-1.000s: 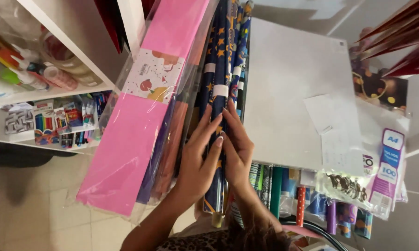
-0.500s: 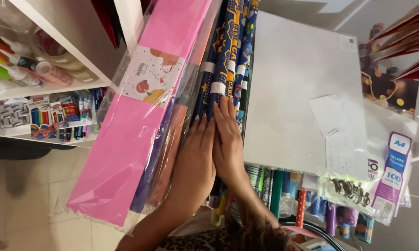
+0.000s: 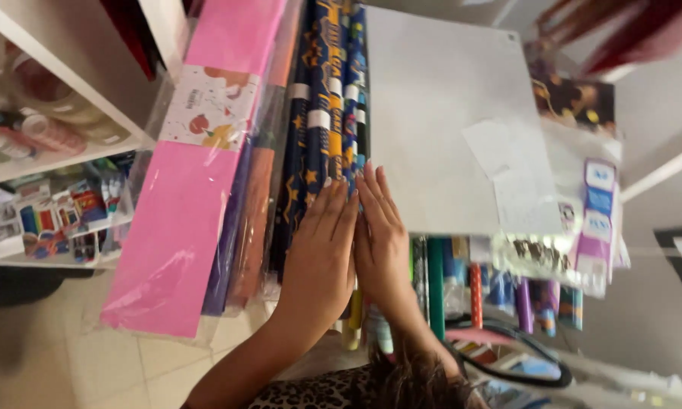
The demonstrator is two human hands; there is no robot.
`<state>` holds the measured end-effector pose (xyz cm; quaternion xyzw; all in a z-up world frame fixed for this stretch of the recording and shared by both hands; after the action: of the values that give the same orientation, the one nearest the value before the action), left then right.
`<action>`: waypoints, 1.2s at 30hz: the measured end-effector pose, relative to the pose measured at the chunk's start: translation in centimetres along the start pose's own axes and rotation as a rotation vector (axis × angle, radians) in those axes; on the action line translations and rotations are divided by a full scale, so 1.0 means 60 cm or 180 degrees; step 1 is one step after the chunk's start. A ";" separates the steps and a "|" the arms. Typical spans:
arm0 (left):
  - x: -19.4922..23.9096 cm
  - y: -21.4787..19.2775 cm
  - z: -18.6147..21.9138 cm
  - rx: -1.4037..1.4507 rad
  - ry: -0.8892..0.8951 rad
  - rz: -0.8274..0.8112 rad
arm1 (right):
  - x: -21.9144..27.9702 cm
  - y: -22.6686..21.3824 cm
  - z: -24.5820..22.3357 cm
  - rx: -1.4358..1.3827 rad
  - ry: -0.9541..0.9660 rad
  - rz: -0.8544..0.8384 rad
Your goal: Moving rolls of wrapping paper from a counter to a storage rack one by one.
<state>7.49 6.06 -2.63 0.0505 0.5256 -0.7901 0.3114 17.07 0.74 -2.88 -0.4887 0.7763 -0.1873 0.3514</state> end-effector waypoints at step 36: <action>0.483 -0.001 0.389 0.1530 0.4212 -0.2069 | 0.723 0.104 -0.469 0.2149 0.3997 0.2946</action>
<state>-9.97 -26.77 -4.02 0.4214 0.4048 -0.7395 -0.3344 -19.29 -36.54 -3.33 0.2038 0.8515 -0.4826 0.0235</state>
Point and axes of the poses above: each hand's wrist, its own x-axis away from the middle knuckle, its own y-axis out of the palm, z = x × y, the point moved 2 cm from there along -x, towards the middle knuckle, and after that the axes turned 14 degrees about -z, right-handed, at the moved point
